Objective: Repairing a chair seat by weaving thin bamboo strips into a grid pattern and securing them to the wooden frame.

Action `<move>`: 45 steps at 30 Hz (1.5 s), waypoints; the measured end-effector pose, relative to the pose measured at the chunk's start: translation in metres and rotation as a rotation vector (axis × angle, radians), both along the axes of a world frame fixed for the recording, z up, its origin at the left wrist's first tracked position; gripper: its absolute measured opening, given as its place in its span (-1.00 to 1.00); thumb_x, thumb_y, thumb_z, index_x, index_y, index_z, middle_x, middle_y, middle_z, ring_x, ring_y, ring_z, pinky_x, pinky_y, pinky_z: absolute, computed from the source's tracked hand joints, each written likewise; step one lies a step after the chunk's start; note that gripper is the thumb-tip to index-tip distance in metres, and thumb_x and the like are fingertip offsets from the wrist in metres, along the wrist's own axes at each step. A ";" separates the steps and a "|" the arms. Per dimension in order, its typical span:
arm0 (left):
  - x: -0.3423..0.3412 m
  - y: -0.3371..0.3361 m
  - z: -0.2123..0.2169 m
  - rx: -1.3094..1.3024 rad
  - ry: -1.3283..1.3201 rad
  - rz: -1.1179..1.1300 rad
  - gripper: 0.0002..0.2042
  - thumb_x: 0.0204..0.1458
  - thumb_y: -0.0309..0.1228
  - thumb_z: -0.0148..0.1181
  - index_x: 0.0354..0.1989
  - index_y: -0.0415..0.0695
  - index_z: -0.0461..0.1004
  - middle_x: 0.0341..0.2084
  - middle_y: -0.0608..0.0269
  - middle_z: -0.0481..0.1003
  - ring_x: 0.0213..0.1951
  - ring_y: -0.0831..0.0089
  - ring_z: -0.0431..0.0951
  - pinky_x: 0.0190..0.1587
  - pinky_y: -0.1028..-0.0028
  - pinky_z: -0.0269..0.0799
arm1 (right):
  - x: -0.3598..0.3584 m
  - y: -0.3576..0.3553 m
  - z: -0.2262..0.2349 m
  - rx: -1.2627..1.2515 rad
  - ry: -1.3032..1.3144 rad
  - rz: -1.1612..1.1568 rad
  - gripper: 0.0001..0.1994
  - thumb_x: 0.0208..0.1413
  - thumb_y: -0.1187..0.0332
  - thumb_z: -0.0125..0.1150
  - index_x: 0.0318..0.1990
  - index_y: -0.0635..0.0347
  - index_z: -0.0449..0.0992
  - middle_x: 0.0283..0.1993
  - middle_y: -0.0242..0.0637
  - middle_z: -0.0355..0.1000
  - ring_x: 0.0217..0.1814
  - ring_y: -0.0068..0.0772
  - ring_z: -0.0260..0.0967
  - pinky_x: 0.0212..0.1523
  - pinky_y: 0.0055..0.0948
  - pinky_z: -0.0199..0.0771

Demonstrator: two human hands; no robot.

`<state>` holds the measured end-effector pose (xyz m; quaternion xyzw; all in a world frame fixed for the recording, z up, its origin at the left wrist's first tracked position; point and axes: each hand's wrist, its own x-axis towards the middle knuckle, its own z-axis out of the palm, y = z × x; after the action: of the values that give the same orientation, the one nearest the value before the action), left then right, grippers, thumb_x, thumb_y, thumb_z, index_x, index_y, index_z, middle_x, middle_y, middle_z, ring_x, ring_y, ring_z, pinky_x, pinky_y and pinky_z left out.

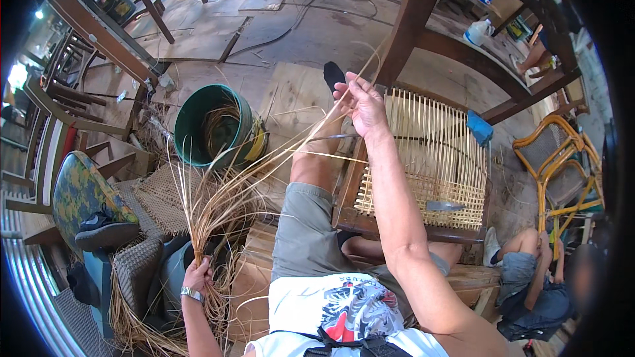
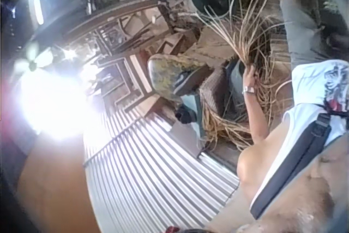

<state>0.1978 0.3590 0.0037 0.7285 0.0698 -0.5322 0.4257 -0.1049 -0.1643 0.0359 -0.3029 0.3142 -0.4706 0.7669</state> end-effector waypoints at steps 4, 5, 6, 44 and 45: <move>-0.003 -0.003 -0.001 -0.009 -0.032 0.020 -0.84 0.20 -0.25 0.20 -0.19 0.02 0.40 -0.69 0.46 0.36 -0.73 0.65 0.24 -0.68 0.59 0.20 | -0.002 -0.003 -0.008 0.007 -0.072 0.032 -0.80 0.26 0.34 0.16 0.01 0.06 0.49 -0.10 -0.17 0.56 -0.14 -0.34 0.51 -0.20 -0.32 0.53; -0.003 -0.002 -0.001 -0.005 -0.032 0.031 -0.84 0.20 -0.25 0.20 -0.19 0.02 0.40 -0.69 0.46 0.36 -0.73 0.65 0.24 -0.68 0.59 0.20 | 0.000 -0.002 -0.008 0.012 -0.072 0.043 -0.80 0.26 0.34 0.16 0.01 0.06 0.49 -0.10 -0.17 0.56 -0.14 -0.34 0.51 -0.20 -0.32 0.53; -0.004 -0.002 0.000 -0.044 -0.066 0.070 -0.84 0.21 -0.23 0.19 -0.19 0.02 0.40 -0.69 0.46 0.35 -0.73 0.65 0.24 -0.68 0.58 0.20 | 0.003 -0.002 -0.007 0.019 -0.078 0.040 -0.85 0.28 0.35 0.14 -0.05 0.05 0.50 -0.13 -0.18 0.57 -0.17 -0.37 0.51 -0.21 -0.34 0.51; 0.116 -0.038 0.047 -0.204 -0.325 0.494 -0.58 0.08 0.19 0.17 -0.34 0.07 0.39 -0.77 0.57 0.20 -0.78 0.72 0.14 -0.75 0.63 0.11 | -0.056 0.029 0.013 0.137 -0.292 0.196 -0.59 0.42 0.20 -0.20 0.30 0.12 0.31 -0.53 -0.49 0.31 -0.70 -0.72 -0.06 -0.59 -0.59 -0.02; 0.117 -0.038 0.050 -0.210 -0.328 0.491 -0.60 0.10 0.17 0.16 -0.34 0.08 0.39 -0.78 0.58 0.19 -0.79 0.71 0.13 -0.76 0.62 0.09 | -0.055 0.030 0.014 0.104 -0.294 0.239 -0.59 0.41 0.16 -0.14 0.29 0.11 0.33 -0.49 -0.50 0.39 -0.72 -0.73 -0.09 -0.58 -0.64 0.03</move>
<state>0.3146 0.3205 0.0537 0.7181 0.1185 -0.2930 0.6200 -0.1603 -0.1346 0.0497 -0.2260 0.1846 -0.3983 0.8696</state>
